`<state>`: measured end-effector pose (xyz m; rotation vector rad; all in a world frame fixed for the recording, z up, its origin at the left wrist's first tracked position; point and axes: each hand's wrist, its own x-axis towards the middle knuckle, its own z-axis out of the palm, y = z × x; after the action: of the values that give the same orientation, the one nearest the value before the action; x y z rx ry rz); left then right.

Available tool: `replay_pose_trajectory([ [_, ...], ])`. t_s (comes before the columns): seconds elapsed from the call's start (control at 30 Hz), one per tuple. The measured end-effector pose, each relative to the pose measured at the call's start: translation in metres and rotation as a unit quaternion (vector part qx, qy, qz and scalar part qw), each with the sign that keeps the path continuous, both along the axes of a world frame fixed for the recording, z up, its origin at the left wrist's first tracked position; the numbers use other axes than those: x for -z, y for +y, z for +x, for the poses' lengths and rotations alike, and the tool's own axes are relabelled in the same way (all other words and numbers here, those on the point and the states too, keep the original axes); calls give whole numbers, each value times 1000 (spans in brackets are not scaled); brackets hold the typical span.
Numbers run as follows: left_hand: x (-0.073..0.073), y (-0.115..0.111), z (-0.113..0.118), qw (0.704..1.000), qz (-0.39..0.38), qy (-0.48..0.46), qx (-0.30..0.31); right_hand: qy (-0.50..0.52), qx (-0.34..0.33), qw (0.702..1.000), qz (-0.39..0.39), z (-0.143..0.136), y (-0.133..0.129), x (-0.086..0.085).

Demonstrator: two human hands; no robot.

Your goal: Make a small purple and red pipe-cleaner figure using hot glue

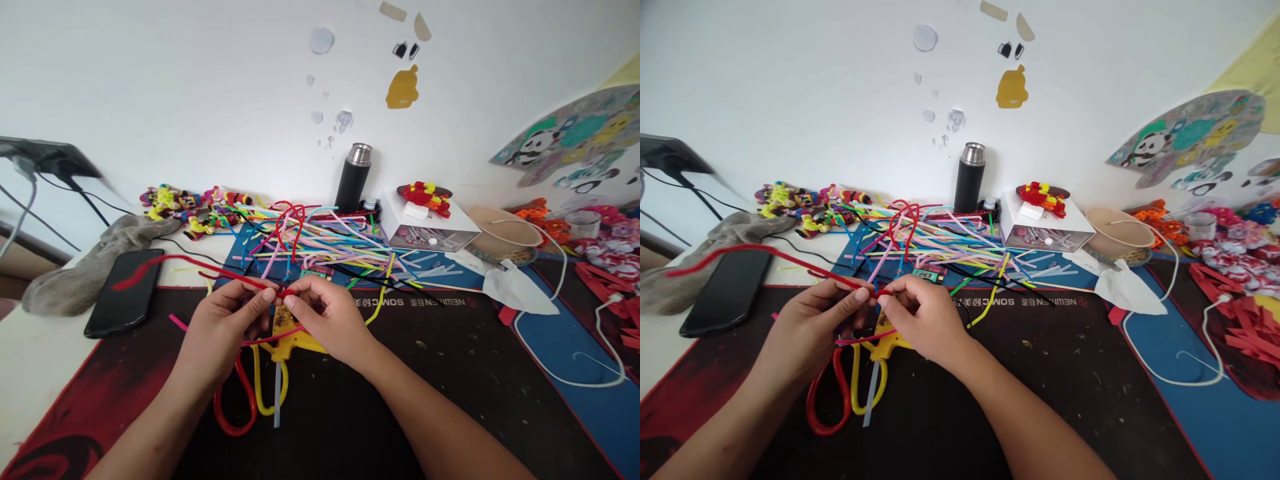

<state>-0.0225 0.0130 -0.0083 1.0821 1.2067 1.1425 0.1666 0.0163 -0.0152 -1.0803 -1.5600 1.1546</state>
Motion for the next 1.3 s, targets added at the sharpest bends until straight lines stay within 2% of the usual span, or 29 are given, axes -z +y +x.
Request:
replay_pose_trajectory([
  [0.13,2,1,1,998,-25,-50,-5,26,9,1000,-1,-1,0,0],
  [0.43,3,1,-1,998,-37,-41,39,77,22,997,-4,-2,0,-5],
  [0.53,6,1,-2,999,-31,-18,40,47,22,999,1,-2,-1,-5],
  [0.7,8,2,-6,999,-12,34,9,-18,13,1000,20,0,-2,-5],
  [1.17,-7,1,-8,979,58,191,-49,-126,2,990,70,6,-2,-7],
  [1.3,-10,-1,-6,971,72,223,-44,-156,-2,986,65,7,-3,-7],
])
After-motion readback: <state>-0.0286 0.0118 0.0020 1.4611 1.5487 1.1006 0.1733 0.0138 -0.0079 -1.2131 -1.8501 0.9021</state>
